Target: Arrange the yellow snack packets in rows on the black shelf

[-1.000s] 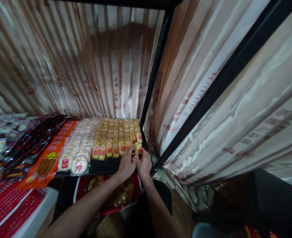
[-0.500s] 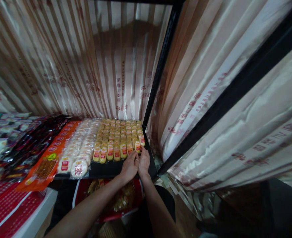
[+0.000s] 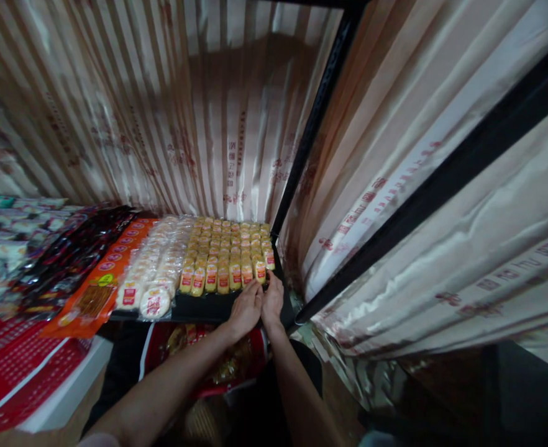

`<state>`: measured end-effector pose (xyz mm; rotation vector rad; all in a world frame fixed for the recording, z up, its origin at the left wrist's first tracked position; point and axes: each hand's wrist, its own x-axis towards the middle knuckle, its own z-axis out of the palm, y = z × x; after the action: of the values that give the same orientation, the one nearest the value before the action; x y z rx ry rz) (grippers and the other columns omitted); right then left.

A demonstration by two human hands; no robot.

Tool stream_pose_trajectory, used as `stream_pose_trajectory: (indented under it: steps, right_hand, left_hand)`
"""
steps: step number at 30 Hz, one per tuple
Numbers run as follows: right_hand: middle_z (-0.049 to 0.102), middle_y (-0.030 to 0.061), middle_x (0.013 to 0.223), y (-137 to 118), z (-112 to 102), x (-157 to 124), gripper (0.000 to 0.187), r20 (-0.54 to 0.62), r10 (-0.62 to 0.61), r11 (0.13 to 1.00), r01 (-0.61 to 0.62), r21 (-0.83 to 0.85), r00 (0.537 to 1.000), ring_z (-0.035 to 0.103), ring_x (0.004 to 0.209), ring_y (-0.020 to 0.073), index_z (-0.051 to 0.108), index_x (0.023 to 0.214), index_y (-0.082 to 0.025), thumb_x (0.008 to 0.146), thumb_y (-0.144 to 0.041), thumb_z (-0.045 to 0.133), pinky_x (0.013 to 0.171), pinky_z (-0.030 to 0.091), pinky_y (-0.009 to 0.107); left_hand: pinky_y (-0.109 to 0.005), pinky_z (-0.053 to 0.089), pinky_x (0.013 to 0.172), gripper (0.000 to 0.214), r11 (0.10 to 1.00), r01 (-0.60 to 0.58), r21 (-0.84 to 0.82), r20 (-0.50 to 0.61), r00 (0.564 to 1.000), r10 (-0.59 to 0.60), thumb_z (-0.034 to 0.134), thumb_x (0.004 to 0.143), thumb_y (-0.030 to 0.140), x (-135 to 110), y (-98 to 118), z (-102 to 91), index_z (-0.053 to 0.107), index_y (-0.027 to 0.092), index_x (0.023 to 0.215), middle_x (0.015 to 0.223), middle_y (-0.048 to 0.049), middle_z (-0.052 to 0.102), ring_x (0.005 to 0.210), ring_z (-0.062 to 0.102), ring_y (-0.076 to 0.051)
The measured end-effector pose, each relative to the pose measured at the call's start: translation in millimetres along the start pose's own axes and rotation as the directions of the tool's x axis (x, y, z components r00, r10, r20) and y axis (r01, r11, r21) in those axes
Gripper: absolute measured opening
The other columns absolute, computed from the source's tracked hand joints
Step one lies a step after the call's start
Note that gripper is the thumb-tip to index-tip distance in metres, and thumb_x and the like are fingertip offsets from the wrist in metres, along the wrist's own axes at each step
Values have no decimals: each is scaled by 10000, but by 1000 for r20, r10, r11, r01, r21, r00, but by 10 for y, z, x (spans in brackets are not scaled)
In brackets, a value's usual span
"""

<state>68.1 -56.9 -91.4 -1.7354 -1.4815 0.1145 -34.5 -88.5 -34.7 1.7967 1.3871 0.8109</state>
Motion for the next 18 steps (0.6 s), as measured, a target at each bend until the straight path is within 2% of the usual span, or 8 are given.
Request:
stream_pose_trajectory:
  steps: [4, 8, 11, 13, 14, 15, 17, 18]
  right_hand:
    - [556, 184, 1072, -75, -102, -55, 493, -22, 38, 999, -37, 39, 999, 517, 959, 238, 510, 1187, -53, 809, -363, 456, 883, 411, 392]
    - [580, 154, 1073, -277, -287, -292, 476, -50, 120, 966, -105, 236, 992, 559, 896, 194, 504, 1189, -100, 847, -418, 412, 734, 460, 307]
    - [645, 82, 907, -436, -390, -624, 409, 60, 108, 909, -123, 398, 992, 587, 780, 153, 543, 1133, -143, 861, -418, 411, 702, 455, 255]
    - [651, 42, 767, -495, -382, -861, 346, 189, 42, 900, -119, 419, 981, 587, 693, 144, 611, 1008, -172, 861, -418, 417, 686, 448, 240]
    - [650, 33, 730, -504, -350, -963, 326, 273, -4, 913, -108, 393, 962, 589, 675, 145, 634, 950, -189, 864, -412, 412, 681, 446, 235]
    - [657, 30, 730, -500, -304, -1048, 312, 381, -51, 943, -81, 322, 923, 598, 691, 150, 647, 921, -205, 870, -395, 405, 696, 444, 234]
    - [681, 35, 807, -451, -184, -1156, 270, 611, -90, 995, 42, 92, 787, 617, 774, 162, 655, 941, -227, 870, -333, 417, 751, 440, 240]
    - [688, 45, 861, -411, -121, -1183, 240, 694, -76, 993, 119, -15, 716, 619, 824, 171, 657, 959, -224, 852, -287, 452, 785, 436, 249]
  left_hand:
    - [-323, 360, 1040, 381, 998, -56, 3, -56, 997, 56, 386, 799, 97, -217, -54, -42, 566, 151, 1130, 1246, -97, 548, 1171, 492, -174]
    - [-292, 441, 920, 328, 998, -52, -32, -38, 998, 51, 373, 807, 108, -528, -268, -112, 617, 180, 1013, 1034, -60, 638, 972, 584, -154]
    - [-267, 446, 860, 277, 1000, -8, 9, 72, 997, 7, 392, 799, 116, -758, -562, -186, 640, 178, 908, 921, -47, 660, 900, 593, -155]
    - [-263, 441, 834, 233, 992, 86, 89, 161, 982, -99, 417, 792, 125, -875, -776, -235, 641, 186, 815, 869, -37, 665, 868, 595, -161]
    - [-276, 445, 808, 223, 985, 127, 115, 175, 974, -146, 422, 789, 130, -920, -875, -257, 636, 180, 753, 815, -44, 663, 823, 600, -172]
    - [-292, 449, 782, 224, 977, 163, 139, 186, 964, -187, 425, 789, 136, -958, -964, -277, 627, 173, 700, 766, -53, 657, 780, 602, -182]
    - [-316, 452, 734, 213, 962, 217, 165, 190, 950, -247, 453, 775, 149, -1014, -1106, -301, 604, 165, 626, 682, -64, 636, 708, 602, -199]
    - [-320, 452, 718, 192, 956, 237, 173, 196, 943, -269, 481, 759, 155, -1036, -1158, -303, 595, 166, 605, 655, -63, 627, 687, 603, -203]
